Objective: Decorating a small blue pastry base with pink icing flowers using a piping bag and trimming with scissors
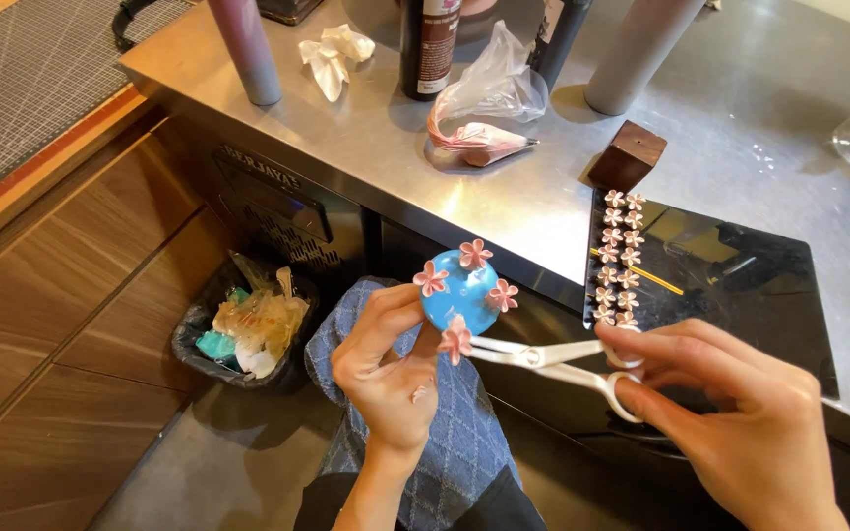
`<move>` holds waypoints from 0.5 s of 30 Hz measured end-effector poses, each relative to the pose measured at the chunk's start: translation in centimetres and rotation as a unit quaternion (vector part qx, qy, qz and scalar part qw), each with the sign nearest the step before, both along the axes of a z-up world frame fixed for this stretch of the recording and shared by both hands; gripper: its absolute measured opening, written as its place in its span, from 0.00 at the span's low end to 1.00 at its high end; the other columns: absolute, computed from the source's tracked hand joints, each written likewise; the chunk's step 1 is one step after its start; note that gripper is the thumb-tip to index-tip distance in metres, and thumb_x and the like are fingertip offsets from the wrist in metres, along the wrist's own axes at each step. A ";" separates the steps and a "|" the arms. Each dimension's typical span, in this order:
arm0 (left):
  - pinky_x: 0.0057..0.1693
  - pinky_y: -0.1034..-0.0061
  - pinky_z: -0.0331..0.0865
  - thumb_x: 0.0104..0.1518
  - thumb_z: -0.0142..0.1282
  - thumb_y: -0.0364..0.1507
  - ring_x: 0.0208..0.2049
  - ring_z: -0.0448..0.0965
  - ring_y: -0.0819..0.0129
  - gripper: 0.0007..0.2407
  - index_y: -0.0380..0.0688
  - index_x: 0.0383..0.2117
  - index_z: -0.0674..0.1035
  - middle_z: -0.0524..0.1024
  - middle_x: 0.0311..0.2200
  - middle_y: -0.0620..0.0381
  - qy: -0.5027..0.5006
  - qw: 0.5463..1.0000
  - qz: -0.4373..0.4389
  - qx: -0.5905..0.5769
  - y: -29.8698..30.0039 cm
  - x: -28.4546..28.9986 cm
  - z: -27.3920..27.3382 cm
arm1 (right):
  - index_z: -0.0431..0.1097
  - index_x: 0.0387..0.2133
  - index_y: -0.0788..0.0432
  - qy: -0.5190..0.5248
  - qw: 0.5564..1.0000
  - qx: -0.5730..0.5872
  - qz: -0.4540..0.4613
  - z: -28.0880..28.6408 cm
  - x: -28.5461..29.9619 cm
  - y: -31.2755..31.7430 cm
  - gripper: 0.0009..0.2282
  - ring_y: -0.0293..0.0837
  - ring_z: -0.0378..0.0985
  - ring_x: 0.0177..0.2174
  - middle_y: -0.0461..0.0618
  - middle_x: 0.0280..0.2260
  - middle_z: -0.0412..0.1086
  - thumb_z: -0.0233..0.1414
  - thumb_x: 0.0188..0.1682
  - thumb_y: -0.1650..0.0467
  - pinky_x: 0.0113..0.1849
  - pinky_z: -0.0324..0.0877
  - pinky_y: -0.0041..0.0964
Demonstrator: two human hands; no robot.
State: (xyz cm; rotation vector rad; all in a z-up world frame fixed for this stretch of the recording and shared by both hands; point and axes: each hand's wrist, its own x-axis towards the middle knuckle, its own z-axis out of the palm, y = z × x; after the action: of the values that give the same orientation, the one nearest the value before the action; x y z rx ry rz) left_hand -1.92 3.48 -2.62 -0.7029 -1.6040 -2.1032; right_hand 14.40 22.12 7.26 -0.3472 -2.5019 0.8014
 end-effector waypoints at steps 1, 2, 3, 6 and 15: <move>0.52 0.71 0.82 0.45 0.66 0.06 0.46 0.86 0.61 0.16 0.39 0.35 0.89 0.88 0.40 0.51 -0.014 1.000 -0.008 0.010 0.1 0.0 -0.1 | 0.88 0.48 0.56 -0.004 0.999 -0.033 0.004 -0.2 0.0 0.2 0.17 0.32 0.83 0.30 0.45 0.38 0.87 0.71 0.44 0.76 0.39 0.83 0.22; 0.53 0.71 0.85 0.43 0.68 0.08 0.48 0.87 0.61 0.16 0.40 0.35 0.89 0.89 0.42 0.50 -0.028 0.999 -0.017 0.020 0.3 0.0 -0.1 | 0.89 0.48 0.57 -0.008 0.998 -0.066 0.008 -0.3 -0.1 0.4 0.17 0.32 0.84 0.29 0.45 0.35 0.86 0.70 0.44 0.76 0.37 0.83 0.21; 0.53 0.71 0.85 0.43 0.68 0.08 0.48 0.87 0.61 0.16 0.40 0.35 0.89 0.89 0.42 0.50 -0.028 0.999 -0.021 0.020 0.4 -0.4 -1.0 | 0.89 0.48 0.57 -0.007 0.998 -0.067 0.003 -0.2 0.3 0.7 0.17 0.32 0.84 0.29 0.45 0.35 0.86 0.70 0.44 0.76 0.37 0.83 0.21; 0.57 0.72 0.79 0.57 0.66 0.09 0.45 0.86 0.66 0.12 0.40 0.39 0.88 0.87 0.40 0.55 -0.070 0.997 0.003 0.012 0.8 -1.6 -3.4 | 0.89 0.47 0.55 0.008 0.999 -0.045 0.008 0.3 1.6 3.2 0.18 0.32 0.86 0.25 0.45 0.33 0.87 0.71 0.41 0.76 0.34 0.77 0.23; 0.74 0.61 0.87 0.51 0.75 0.18 0.59 0.92 0.48 0.22 0.34 0.55 0.85 0.82 0.61 0.52 -0.220 0.966 0.084 0.105 2.4 -5.2 -4.4 | 0.89 0.54 0.54 -0.074 0.979 -0.039 -0.185 -1.1 0.7 25.3 0.18 0.35 0.67 0.30 0.44 0.32 0.80 0.72 0.50 0.75 0.36 0.64 0.30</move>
State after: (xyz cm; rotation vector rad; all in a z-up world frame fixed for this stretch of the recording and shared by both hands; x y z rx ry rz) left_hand -7.08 5.92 -7.02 -0.0224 -1.5481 -2.3639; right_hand 15.11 47.44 6.14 -0.8994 -2.4326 0.7420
